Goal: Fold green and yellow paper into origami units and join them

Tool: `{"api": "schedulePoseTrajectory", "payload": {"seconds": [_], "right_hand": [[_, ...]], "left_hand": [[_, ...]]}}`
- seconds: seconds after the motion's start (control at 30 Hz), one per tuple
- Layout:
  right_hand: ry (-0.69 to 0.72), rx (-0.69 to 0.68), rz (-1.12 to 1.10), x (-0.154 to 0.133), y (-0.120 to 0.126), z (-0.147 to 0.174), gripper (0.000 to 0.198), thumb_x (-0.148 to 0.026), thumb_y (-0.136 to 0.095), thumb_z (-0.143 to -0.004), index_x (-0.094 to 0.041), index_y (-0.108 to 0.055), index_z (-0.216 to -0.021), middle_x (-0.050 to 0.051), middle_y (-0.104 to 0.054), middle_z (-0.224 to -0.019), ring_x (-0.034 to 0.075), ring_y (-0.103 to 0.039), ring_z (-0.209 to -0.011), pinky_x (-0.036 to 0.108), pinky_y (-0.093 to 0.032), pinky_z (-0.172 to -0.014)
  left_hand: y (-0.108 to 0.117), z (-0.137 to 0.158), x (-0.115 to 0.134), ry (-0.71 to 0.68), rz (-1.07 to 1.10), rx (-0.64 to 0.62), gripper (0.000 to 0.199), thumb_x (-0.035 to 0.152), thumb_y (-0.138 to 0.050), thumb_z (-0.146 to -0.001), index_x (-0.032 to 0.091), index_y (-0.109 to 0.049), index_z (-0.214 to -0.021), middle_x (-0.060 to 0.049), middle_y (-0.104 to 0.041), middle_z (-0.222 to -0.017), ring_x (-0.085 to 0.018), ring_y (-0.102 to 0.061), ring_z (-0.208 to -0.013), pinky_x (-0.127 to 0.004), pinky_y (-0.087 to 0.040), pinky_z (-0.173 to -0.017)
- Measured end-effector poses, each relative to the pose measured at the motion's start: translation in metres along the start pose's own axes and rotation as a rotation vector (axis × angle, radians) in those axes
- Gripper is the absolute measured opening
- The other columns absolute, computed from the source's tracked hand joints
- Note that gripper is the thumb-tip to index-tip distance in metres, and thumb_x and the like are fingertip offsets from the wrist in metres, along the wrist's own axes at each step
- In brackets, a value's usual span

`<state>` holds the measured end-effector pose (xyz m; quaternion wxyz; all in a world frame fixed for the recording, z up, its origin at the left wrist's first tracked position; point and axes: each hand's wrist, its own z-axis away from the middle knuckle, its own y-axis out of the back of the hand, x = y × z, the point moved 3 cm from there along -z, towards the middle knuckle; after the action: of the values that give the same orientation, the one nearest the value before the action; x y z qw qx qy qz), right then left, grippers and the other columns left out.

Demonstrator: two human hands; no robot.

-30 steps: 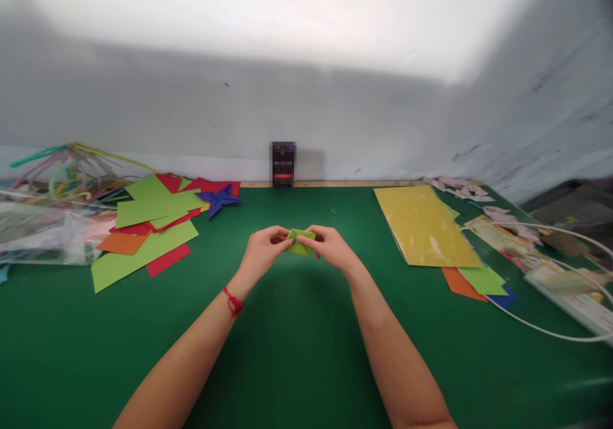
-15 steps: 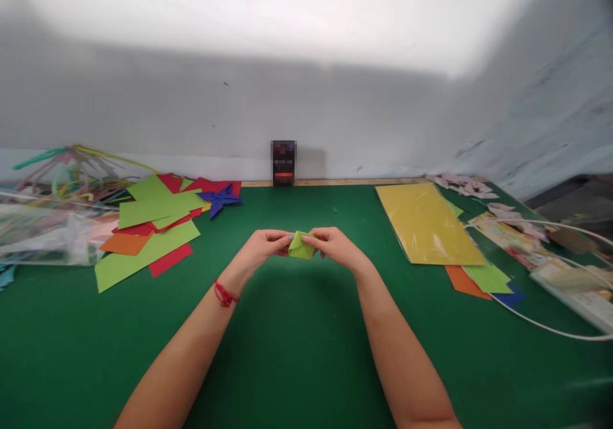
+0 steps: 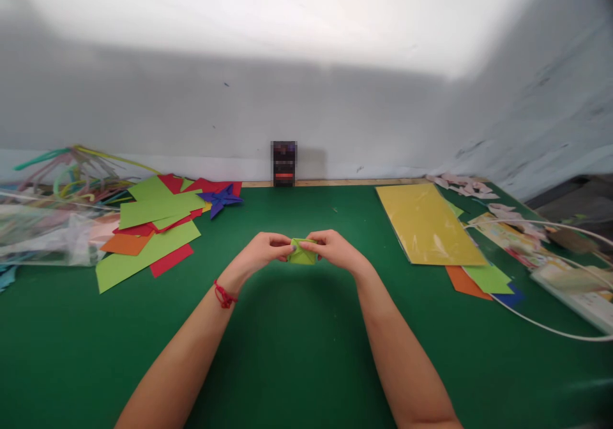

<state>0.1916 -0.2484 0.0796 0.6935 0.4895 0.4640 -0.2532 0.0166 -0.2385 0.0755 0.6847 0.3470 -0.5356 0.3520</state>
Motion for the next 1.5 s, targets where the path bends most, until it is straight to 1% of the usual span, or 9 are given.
{"api": "schedulePoseTrajectory", "payload": {"seconds": [0.2, 0.4, 0.6, 0.7, 0.8, 0.9, 1.0, 1.33, 1.5], "right_hand": [[0.02, 0.013, 0.049, 0.0015, -0.0022, -0.0007, 0.039, -0.052, -0.052, -0.079, -0.016, -0.061, -0.068, -0.003, -0.048, -0.056, 0.009, -0.041, -0.051, 0.021, -0.033, -0.048], [0.03, -0.018, 0.122, -0.0017, -0.0059, -0.0003, 0.037, -0.05, -0.051, -0.08, -0.016, -0.061, -0.068, -0.003, -0.048, -0.058, 0.009, -0.039, -0.052, 0.021, -0.03, -0.048], [0.028, -0.095, 0.067, -0.0071, -0.0094, 0.0027, 0.036, -0.049, -0.049, -0.081, -0.017, -0.056, -0.066, -0.004, -0.044, -0.057, 0.008, -0.037, -0.051, 0.02, -0.029, -0.047], [0.032, -0.095, 0.054, -0.0071, -0.0091, 0.0023, 0.036, -0.049, -0.049, -0.081, -0.017, -0.057, -0.065, -0.004, -0.045, -0.058, 0.009, -0.039, -0.052, 0.02, -0.031, -0.047], [0.027, -0.069, -0.006, -0.0052, -0.0085, 0.0004, 0.036, -0.049, -0.049, -0.081, -0.017, -0.06, -0.069, -0.002, -0.049, -0.06, 0.01, -0.043, -0.055, 0.021, -0.035, -0.049], [0.027, -0.023, -0.031, -0.0032, -0.0079, -0.001, 0.035, -0.048, -0.05, -0.081, -0.017, -0.061, -0.069, -0.002, -0.051, -0.059, 0.011, -0.046, -0.056, 0.022, -0.038, -0.051], [0.029, -0.018, -0.017, -0.0024, -0.0084, -0.0009, 0.035, -0.049, -0.052, -0.079, -0.017, -0.062, -0.068, -0.001, -0.052, -0.058, 0.012, -0.048, -0.055, 0.023, -0.037, -0.05], [0.015, -0.021, -0.01, -0.0013, -0.0061, 0.0001, 0.034, -0.049, -0.054, -0.078, -0.018, -0.063, -0.068, -0.001, -0.055, -0.058, 0.011, -0.05, -0.054, 0.023, -0.037, -0.049], [0.006, 0.079, -0.043, 0.0021, -0.005, -0.005, 0.032, -0.048, -0.053, -0.08, -0.017, -0.061, -0.074, -0.001, -0.057, -0.061, 0.011, -0.052, -0.054, 0.022, -0.04, -0.05]], "left_hand": [[-0.0018, -0.0026, -0.0049, -0.004, -0.07, 0.062, 0.016, 0.031, -0.066, -0.066, 0.015, -0.067, -0.071, -0.001, -0.063, -0.061, -0.014, -0.058, -0.059, -0.025, -0.043, -0.057], [-0.0026, 0.0006, -0.0007, 0.026, -0.133, 0.108, 0.016, 0.028, -0.067, -0.061, 0.016, -0.058, -0.056, 0.004, -0.054, -0.051, -0.009, -0.047, -0.048, -0.021, -0.032, -0.047], [-0.0008, 0.0031, -0.0001, 0.001, -0.196, 0.1, 0.019, 0.03, -0.065, -0.061, 0.017, -0.053, -0.055, 0.005, -0.048, -0.05, -0.008, -0.043, -0.048, -0.02, -0.028, -0.045], [-0.0013, 0.0019, -0.0009, -0.006, -0.2, 0.111, 0.02, 0.031, -0.065, -0.061, 0.017, -0.053, -0.055, 0.005, -0.048, -0.051, -0.009, -0.044, -0.049, -0.02, -0.029, -0.046], [-0.0017, 0.0015, 0.0001, -0.011, -0.149, 0.114, 0.018, 0.032, -0.065, -0.064, 0.016, -0.059, -0.06, 0.003, -0.054, -0.055, -0.01, -0.049, -0.052, -0.021, -0.034, -0.048], [-0.0007, 0.0025, 0.0017, -0.013, -0.084, 0.061, 0.02, 0.035, -0.063, -0.068, 0.015, -0.066, -0.07, -0.002, -0.062, -0.063, -0.014, -0.055, -0.06, -0.023, -0.04, -0.056], [0.0013, 0.0035, 0.001, 0.033, -0.085, 0.022, 0.019, 0.034, -0.065, -0.066, 0.016, -0.067, -0.067, -0.001, -0.062, -0.061, -0.014, -0.056, -0.059, -0.025, -0.042, -0.059], [-0.0022, 0.0005, -0.0047, 0.035, -0.122, 0.101, 0.018, 0.033, -0.067, -0.065, 0.015, -0.063, -0.063, 0.0, -0.061, -0.056, -0.013, -0.055, -0.054, -0.023, -0.04, -0.053], [-0.0036, -0.0001, -0.0003, -0.032, -0.093, 0.164, 0.021, 0.031, -0.066, -0.067, 0.014, -0.068, -0.079, -0.005, -0.069, -0.075, -0.017, -0.063, -0.069, -0.027, -0.047, -0.065]]}}
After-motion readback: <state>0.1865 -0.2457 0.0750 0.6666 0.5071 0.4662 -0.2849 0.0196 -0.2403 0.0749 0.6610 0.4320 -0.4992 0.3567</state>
